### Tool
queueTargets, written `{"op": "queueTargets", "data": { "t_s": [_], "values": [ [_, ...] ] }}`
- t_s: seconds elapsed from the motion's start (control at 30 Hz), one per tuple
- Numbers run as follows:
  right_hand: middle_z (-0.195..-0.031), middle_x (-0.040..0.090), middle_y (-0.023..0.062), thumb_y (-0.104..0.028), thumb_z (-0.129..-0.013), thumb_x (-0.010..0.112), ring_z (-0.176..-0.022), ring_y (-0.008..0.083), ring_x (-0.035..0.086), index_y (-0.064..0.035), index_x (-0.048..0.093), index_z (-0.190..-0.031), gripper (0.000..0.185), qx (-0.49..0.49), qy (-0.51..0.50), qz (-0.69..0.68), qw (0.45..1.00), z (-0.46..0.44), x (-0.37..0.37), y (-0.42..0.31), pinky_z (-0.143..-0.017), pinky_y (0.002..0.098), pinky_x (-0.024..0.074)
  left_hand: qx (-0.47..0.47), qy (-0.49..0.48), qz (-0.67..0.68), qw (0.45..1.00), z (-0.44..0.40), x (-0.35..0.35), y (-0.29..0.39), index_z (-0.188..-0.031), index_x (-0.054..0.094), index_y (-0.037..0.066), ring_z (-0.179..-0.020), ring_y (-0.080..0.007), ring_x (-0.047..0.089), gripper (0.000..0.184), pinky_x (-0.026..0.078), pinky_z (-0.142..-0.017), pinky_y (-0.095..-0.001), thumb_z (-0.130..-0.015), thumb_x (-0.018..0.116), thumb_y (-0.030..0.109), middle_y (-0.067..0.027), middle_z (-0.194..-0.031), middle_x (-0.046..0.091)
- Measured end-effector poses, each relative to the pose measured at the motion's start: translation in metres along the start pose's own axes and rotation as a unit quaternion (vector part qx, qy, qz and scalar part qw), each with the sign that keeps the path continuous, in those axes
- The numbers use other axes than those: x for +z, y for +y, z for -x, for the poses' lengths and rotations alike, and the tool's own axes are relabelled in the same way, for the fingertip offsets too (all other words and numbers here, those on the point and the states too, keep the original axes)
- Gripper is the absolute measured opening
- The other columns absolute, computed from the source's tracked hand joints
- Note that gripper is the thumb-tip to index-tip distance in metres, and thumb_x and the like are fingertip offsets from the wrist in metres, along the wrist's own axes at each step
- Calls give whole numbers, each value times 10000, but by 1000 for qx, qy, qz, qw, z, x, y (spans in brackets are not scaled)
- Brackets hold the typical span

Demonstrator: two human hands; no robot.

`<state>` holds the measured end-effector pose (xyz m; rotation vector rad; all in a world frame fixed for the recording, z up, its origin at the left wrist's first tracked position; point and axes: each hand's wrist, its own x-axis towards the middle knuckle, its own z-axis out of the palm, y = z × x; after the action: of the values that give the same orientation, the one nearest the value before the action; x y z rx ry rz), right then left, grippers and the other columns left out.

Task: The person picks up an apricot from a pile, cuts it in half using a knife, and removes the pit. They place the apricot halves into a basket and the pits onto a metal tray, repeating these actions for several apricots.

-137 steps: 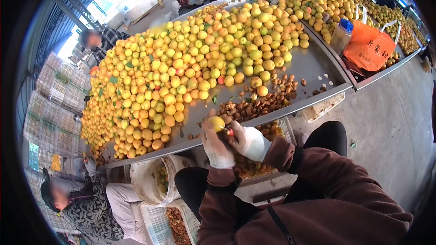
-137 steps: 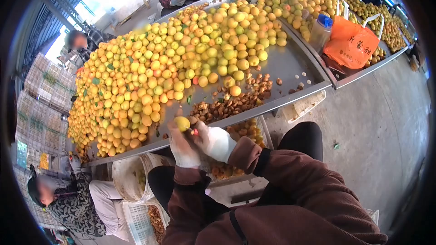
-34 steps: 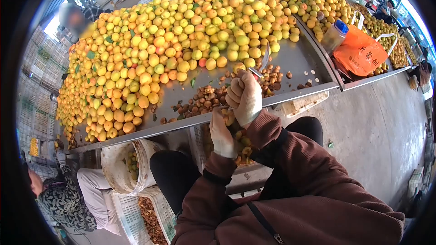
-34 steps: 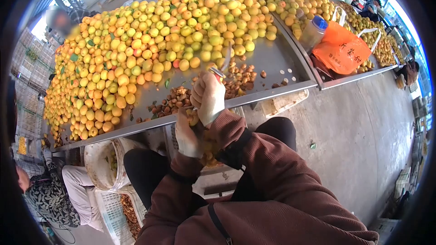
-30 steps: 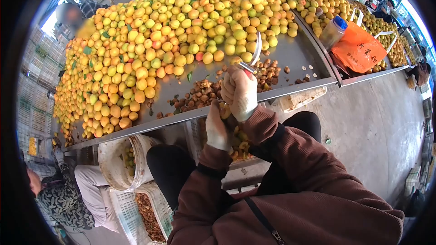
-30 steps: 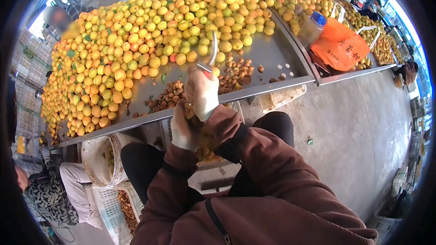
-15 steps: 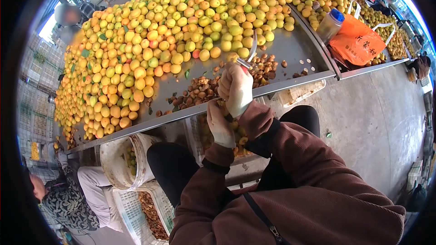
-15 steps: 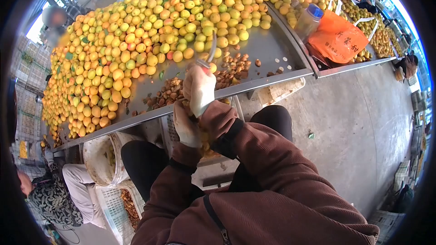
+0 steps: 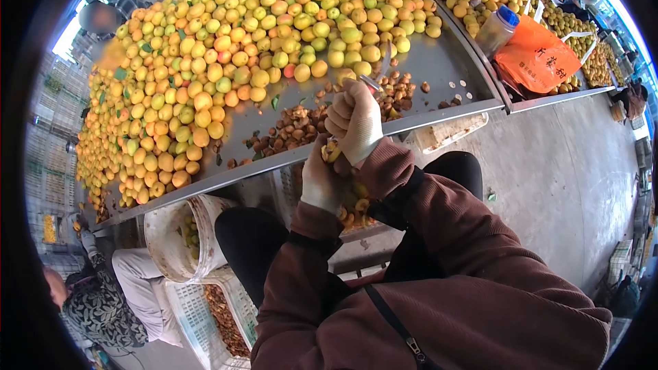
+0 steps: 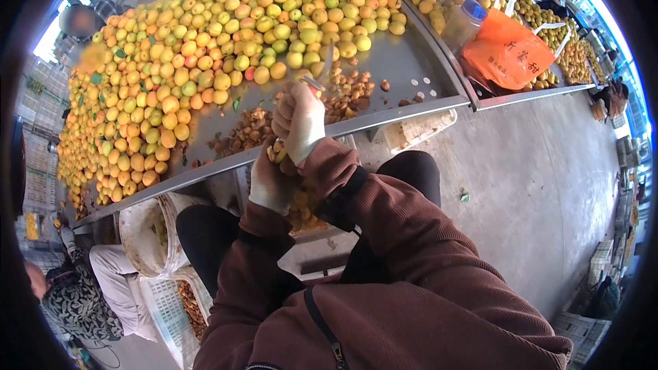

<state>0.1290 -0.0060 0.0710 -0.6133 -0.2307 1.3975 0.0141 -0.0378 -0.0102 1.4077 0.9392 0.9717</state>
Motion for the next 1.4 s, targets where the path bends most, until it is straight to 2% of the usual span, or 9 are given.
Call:
{"op": "queueTargets", "data": {
  "t_s": [0.07,0.1,0.13,0.27,0.47,0.8,1.07,1.23,1.4],
  "values": [
    [-510,259,-67,-247,-928,493,-403,84,200,-195,274,-586,410,-26,-8,-27,999,-2,4,-4,-400,262,164,92,49,-196,975,-6,-5,1,-1186,511,56,-882,-143,623,382,511,-760,-285,-865,695,151,-66,-992,637],
    [-514,251,-67,-256,-929,501,-405,83,194,-196,266,-590,417,-31,-9,-19,999,-4,5,-7,-400,260,163,-67,-14,231,971,-12,-10,2,-1159,520,65,-780,-133,570,295,474,-679,-274,-920,629,199,-47,-896,599],
    [-518,242,-68,-264,-930,510,-407,83,188,-197,258,-594,425,-36,-7,-11,999,-4,5,-11,-400,259,162,-214,-77,609,760,-15,-15,3,-1132,529,73,-678,-122,518,236,437,-598,-263,-976,563,247,-28,-801,560],
    [-592,468,-22,-253,-958,530,-489,125,456,-104,579,-842,195,-101,-55,236,965,-40,-24,9,-454,271,400,-186,39,530,827,-22,-22,17,-1098,541,126,-619,-103,355,262,335,-553,-257,-1025,441,357,6,-757,451],
    [-758,660,164,-299,-800,710,-729,373,656,-79,587,-1051,356,-305,-205,711,600,21,-18,13,-650,410,541,-158,74,510,842,-33,-40,8,-1204,529,36,-1106,-270,577,375,475,-975,-429,-1010,419,337,-128,-1169,583],
    [-727,602,47,-292,-889,652,-553,132,564,-43,567,-1072,321,-212,69,392,893,-14,-22,-47,-498,265,451,-104,-41,2,994,7,-32,36,-1121,603,71,-714,-228,652,270,514,-689,-320,-926,576,257,-96,-841,675],
    [-562,460,-12,-315,-987,492,-403,62,375,-51,503,-953,267,-173,49,212,961,23,-26,-107,-384,218,288,78,-34,-428,900,-59,2,80,-1134,610,138,-746,-379,644,319,510,-701,-447,-862,645,301,-178,-740,648],
    [-586,466,-19,-373,-988,498,-405,66,360,-62,497,-964,312,-157,80,193,965,24,-39,-112,-383,221,280,201,-105,-626,746,-129,37,49,-1285,555,210,-1073,-334,589,395,514,-857,-443,-891,581,196,-148,-1254,575],
    [-604,475,-11,-389,-987,500,-411,70,364,-61,519,-992,329,-144,69,201,966,25,-46,-114,-371,232,270,29,-165,-698,696,-152,60,47,-1293,557,248,-1103,-351,582,467,490,-926,-413,-837,633,188,-157,-1260,564]
  ]
}}
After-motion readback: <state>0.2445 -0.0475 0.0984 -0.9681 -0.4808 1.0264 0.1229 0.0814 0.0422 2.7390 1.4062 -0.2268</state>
